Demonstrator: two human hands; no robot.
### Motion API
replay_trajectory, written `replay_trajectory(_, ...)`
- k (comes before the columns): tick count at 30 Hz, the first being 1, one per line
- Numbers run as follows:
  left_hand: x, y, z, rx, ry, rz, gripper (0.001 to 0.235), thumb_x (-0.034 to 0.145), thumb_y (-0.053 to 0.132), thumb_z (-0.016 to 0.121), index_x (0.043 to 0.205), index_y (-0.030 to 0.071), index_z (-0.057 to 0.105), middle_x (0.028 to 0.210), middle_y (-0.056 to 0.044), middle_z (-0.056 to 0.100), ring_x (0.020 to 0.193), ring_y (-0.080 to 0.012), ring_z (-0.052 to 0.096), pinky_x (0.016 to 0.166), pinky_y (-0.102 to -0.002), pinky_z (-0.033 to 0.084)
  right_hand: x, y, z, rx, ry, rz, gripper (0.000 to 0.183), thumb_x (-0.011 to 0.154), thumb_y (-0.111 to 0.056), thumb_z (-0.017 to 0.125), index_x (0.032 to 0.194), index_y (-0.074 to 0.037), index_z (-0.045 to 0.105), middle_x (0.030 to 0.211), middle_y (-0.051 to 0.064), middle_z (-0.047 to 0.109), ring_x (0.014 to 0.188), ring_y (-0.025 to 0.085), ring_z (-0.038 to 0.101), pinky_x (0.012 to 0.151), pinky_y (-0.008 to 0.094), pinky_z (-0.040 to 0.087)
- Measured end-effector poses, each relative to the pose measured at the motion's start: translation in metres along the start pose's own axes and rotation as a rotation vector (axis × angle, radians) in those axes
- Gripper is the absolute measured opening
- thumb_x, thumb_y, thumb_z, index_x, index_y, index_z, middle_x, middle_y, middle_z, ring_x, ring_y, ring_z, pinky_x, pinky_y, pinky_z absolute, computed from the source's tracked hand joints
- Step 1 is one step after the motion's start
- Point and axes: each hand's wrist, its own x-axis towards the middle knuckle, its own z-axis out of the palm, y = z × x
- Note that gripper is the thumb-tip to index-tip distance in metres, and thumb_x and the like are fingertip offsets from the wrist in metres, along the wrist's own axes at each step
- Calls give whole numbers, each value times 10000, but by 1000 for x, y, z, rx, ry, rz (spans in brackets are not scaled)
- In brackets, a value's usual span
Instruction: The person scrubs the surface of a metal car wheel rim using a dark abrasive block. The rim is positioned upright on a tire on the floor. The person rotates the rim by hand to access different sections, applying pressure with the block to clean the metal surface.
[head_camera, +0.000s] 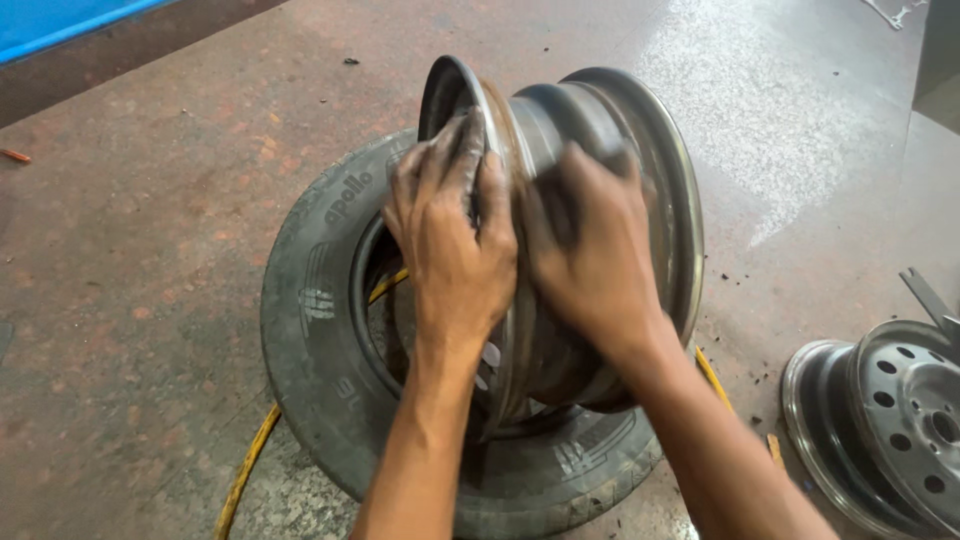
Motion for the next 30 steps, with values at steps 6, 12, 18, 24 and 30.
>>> replay_trajectory(6,-2,1,6,-58,1,-49,475,1098,349,440,1421,52,622,1488,-116,607,1451,-333,431,1248,-569,228,26,16,4,-75,-1,-84,147,968,-109,686,893,-31,587,813,121,658,835,297,569,835,456,422)
replay_trajectory(12,-6,4,6,-90,5,-69,482,1080,345,453,1412,40,623,1452,-128,620,1432,-350,428,1215,-565,208,-2,14,-3,-102,2,-94,101,916,-89,691,906,-25,613,829,134,667,911,298,562,840,470,423)
replay_trajectory(18,-3,6,3,-56,48,-21,471,1089,355,445,1429,81,624,1467,-108,631,1422,-327,466,1231,-549,249,7,13,5,-49,50,-139,85,923,-87,675,937,-21,623,865,127,670,906,281,571,856,450,463)
replay_trajectory(24,-13,6,8,-78,30,-99,468,1084,365,446,1417,88,625,1442,-116,636,1413,-340,455,1194,-570,230,29,23,9,16,-41,33,124,951,-128,694,919,-22,637,850,107,660,827,282,587,773,445,486)
replay_trajectory(30,-11,3,10,-70,30,-84,462,1074,356,468,1410,88,637,1416,-112,650,1411,-336,463,1196,-581,228,13,13,0,-101,12,-94,133,908,-113,706,922,-5,631,850,149,676,970,346,593,950,513,407)
